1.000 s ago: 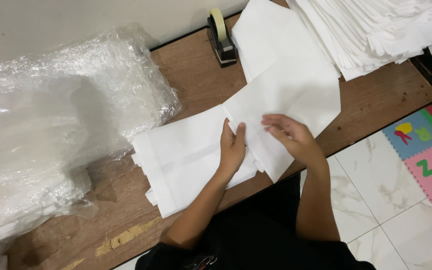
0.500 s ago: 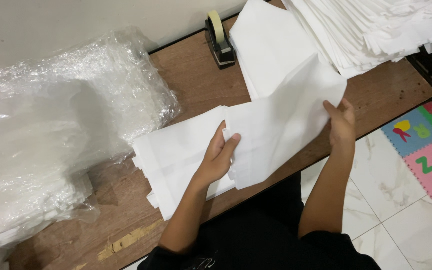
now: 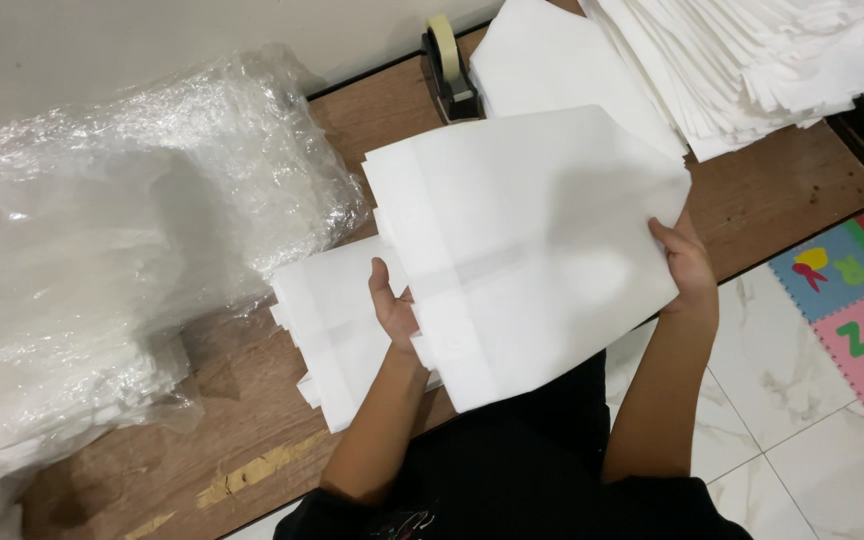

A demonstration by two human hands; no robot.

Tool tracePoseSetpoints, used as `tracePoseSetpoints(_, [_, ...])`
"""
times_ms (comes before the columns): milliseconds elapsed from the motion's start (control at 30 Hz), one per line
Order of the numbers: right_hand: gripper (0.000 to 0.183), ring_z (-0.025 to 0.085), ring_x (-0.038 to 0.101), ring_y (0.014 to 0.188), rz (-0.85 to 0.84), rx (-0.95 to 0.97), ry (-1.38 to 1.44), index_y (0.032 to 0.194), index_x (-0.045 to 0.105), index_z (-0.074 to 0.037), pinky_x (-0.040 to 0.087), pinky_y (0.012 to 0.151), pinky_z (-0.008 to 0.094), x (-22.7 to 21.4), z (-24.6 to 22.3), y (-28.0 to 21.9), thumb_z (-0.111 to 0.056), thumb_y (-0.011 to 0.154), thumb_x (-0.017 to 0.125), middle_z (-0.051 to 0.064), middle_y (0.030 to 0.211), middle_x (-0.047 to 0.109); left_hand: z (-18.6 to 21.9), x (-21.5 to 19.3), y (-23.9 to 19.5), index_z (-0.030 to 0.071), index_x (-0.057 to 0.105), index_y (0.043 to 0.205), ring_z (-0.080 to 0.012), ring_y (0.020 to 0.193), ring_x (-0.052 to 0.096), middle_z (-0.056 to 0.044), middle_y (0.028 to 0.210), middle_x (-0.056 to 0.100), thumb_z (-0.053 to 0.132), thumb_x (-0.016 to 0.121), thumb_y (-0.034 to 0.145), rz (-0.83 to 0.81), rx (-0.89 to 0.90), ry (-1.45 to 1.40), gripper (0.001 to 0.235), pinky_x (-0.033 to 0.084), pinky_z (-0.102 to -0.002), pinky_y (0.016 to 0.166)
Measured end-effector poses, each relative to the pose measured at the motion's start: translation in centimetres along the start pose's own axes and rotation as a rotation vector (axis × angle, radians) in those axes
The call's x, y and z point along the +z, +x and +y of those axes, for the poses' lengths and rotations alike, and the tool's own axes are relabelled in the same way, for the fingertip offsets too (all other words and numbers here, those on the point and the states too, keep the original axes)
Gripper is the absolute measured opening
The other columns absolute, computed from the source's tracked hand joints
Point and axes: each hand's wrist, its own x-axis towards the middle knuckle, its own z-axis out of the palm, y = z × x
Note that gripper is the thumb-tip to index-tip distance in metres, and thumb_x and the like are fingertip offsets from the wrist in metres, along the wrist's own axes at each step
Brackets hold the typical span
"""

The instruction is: The person wraps a stack of white folded clothes in bubble wrap and secures it with tape. They then unwrap the package and proceed to fold individual white garments from a pile, stacking them neatly on the table.

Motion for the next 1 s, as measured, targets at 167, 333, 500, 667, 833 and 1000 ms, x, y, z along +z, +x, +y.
tracePoseSetpoints(167, [0.057,0.024,0.054,0.127,-0.025,0.072,0.022,0.158,0.026,-0.017,0.046,0.108,0.051,4.3,0.0,-0.9,-0.019,0.105,0.049,0.009,0.149,0.048,-0.4,8.8,0.6,0.011,0.039,0.151,-0.0333,0.123,0.057,-0.017,0.136,0.056,0.063,0.045,0.089,0.000,0.106,-0.079,0.082,0.042,-0.054,0.111])
tracePoseSetpoints(333, [0.056,0.022,0.061,0.114,0.029,0.259,0.191,0.151,0.042,-0.016,0.049,0.102,0.045,8.3,-0.4,-2.2,-0.030,0.099,0.055,0.003,0.136,0.060,1.3,8.4,-0.8,0.010,0.042,0.148,-0.0335,0.118,0.059,-0.018,0.133,0.057,0.059,0.048,0.087,0.105,0.149,-0.002,0.079,0.043,-0.054,0.109])
tracePoseSetpoints(500, [0.045,0.024,0.068,0.098,-0.115,0.268,0.238,0.144,0.051,-0.010,0.056,0.093,0.048,7.1,2.5,-0.9,-0.013,0.099,0.051,0.007,0.122,0.067,3.4,7.2,-3.0,0.008,0.045,0.145,-0.0336,0.114,0.060,-0.019,0.129,0.059,0.056,0.050,0.085,0.229,0.188,0.060,0.077,0.045,-0.054,0.106])
tracePoseSetpoints(667, [0.039,0.023,0.069,0.092,-0.282,0.354,0.207,0.132,0.059,-0.005,0.058,0.087,0.046,12.2,0.6,-2.8,-0.004,0.093,0.054,0.011,0.111,0.070,5.8,4.9,-6.0,0.007,0.048,0.141,-0.0337,0.110,0.061,-0.020,0.126,0.061,0.052,0.053,0.083,0.368,0.234,0.112,0.074,0.046,-0.054,0.103])
tracePoseSetpoints(833, [0.054,0.025,0.065,0.101,-0.308,0.355,0.006,0.134,0.054,-0.005,0.055,0.094,0.050,13.0,2.4,-3.7,0.009,0.081,0.061,0.013,0.115,0.068,8.0,1.8,-8.8,0.005,0.052,0.138,-0.0339,0.105,0.063,-0.020,0.123,0.063,0.048,0.055,0.081,0.506,0.226,0.157,0.072,0.047,-0.053,0.101])
tracePoseSetpoints(1000, [0.071,0.033,0.062,0.107,-0.335,0.344,-0.123,0.138,0.049,-0.002,0.051,0.096,0.058,11.1,4.5,-3.7,0.015,0.072,0.067,0.018,0.117,0.065,8.7,2.6,-11.5,0.003,0.055,0.134,-0.0340,0.101,0.064,-0.021,0.120,0.064,0.045,0.058,0.079,0.655,0.173,0.197,0.069,0.049,-0.053,0.098])
